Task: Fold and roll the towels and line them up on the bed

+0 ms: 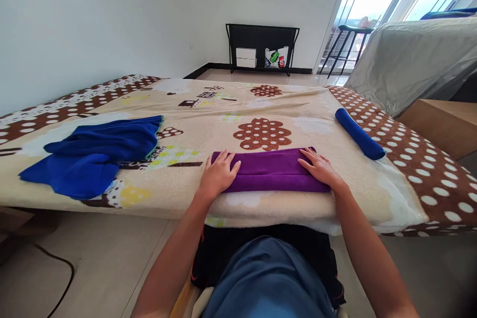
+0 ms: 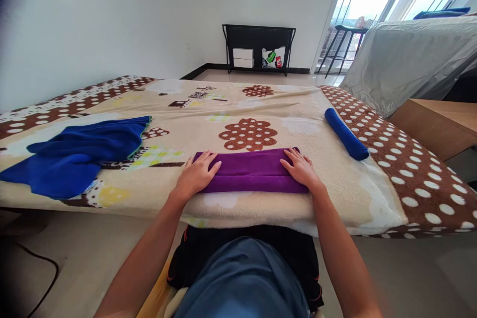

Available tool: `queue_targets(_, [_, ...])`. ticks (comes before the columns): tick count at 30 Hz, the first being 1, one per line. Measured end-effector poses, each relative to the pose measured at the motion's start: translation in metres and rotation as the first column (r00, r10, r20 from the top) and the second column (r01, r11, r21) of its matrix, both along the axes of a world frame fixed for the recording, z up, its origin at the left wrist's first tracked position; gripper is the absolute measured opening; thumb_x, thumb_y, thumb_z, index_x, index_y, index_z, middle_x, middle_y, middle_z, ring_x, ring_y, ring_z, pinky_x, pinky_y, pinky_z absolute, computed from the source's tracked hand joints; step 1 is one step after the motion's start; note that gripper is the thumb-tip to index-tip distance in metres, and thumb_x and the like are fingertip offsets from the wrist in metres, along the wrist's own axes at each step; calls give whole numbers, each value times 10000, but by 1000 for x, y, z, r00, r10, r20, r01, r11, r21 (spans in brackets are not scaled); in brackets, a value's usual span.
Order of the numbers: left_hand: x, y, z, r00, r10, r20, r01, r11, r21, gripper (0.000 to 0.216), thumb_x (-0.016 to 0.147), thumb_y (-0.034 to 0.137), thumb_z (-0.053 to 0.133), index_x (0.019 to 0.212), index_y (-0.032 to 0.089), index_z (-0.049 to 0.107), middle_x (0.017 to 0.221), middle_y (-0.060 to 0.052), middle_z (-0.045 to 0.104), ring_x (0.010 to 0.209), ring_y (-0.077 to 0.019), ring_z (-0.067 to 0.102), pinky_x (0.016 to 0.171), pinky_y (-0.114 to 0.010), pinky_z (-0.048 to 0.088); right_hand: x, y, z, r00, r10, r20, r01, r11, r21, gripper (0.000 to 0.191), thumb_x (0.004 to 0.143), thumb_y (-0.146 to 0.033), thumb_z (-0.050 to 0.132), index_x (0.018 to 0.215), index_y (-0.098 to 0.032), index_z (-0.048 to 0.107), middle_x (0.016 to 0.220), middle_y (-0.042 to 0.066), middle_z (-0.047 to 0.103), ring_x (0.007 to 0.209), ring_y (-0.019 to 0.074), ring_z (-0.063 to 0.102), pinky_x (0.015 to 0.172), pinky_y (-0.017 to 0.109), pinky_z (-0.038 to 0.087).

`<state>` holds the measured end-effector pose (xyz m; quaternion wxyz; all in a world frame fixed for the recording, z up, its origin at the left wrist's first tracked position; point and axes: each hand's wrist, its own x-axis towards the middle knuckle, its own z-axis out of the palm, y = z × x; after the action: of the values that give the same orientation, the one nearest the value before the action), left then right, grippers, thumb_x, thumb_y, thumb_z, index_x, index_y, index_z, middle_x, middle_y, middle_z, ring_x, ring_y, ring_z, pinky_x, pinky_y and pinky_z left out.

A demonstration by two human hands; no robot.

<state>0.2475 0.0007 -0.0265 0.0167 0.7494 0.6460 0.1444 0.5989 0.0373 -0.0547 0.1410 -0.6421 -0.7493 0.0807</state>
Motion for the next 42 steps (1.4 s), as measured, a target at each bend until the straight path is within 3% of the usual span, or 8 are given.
queue_targets(5, [-14,-29,-5,985,-166,43,131,890,437,288,985,288,458,1199,214,636,1269,-116,637,1231,-264,553,1080,-453,403,7,-35,3,993,-110,-51,118,975,190,495,999,-434,371,1361,-153,558,1455,130,531,1400,259,438,1161,476,315])
queue_targets(7, [-26,-47,-13,969,-246,-31,229,839,494,229,962,226,504,1139,230,650,1125,-96,670,1107,-259,599,988,-426,452,10,-63,7,993,-78,-91,103,942,320,440,993,-404,400,1325,-176,575,1439,117,546,1380,263,454,1153,482,313])
queue_targets(10, [-46,-72,-24,942,-320,-100,330,831,447,317,925,163,543,1229,236,602,1132,-99,668,1092,-262,606,978,-423,450,19,-100,10,979,186,-82,-131,888,441,329,966,-329,488,1270,-281,603,1345,43,624,1269,230,550,1078,435,394])
queue_targets(13, [-63,-86,-31,939,-324,-113,341,845,413,495,887,134,554,1366,249,504,1272,-115,628,1189,-280,577,1048,-458,401,29,-114,6,944,330,-11,-300,872,387,378,945,-275,514,1318,-305,566,1295,25,651,1212,223,585,1025,420,422])
queue_targets(25, [-44,-54,-29,989,-118,-87,146,867,476,316,870,46,444,1104,181,608,1090,-94,699,1075,-261,615,961,-412,396,6,-77,-12,987,145,64,-158,887,434,356,809,-126,511,1144,-194,612,1097,55,687,1049,235,591,946,387,407])
queue_targets(31, [-32,-29,-20,989,1,-147,57,919,391,292,896,70,423,1088,167,620,1017,-102,705,1010,-287,618,915,-450,380,-3,-58,-8,993,56,101,-91,919,385,255,820,-144,483,1034,-175,618,990,91,670,956,270,570,845,396,399])
queue_targets(36, [-19,-22,-6,981,54,-188,21,927,374,326,911,61,361,1044,175,635,981,-124,694,995,-321,615,957,-536,333,-13,-56,4,995,12,96,-50,912,407,421,848,-133,445,1251,-162,564,1221,117,631,1130,285,541,960,434,360])
queue_targets(42, [41,-24,0,955,-223,-193,275,910,310,417,907,94,413,1296,112,562,1302,-153,627,1240,-284,542,1090,-442,343,-67,-64,17,947,306,95,-319,864,390,554,877,-137,424,1429,-159,454,1442,93,538,1362,226,440,1121,402,266])
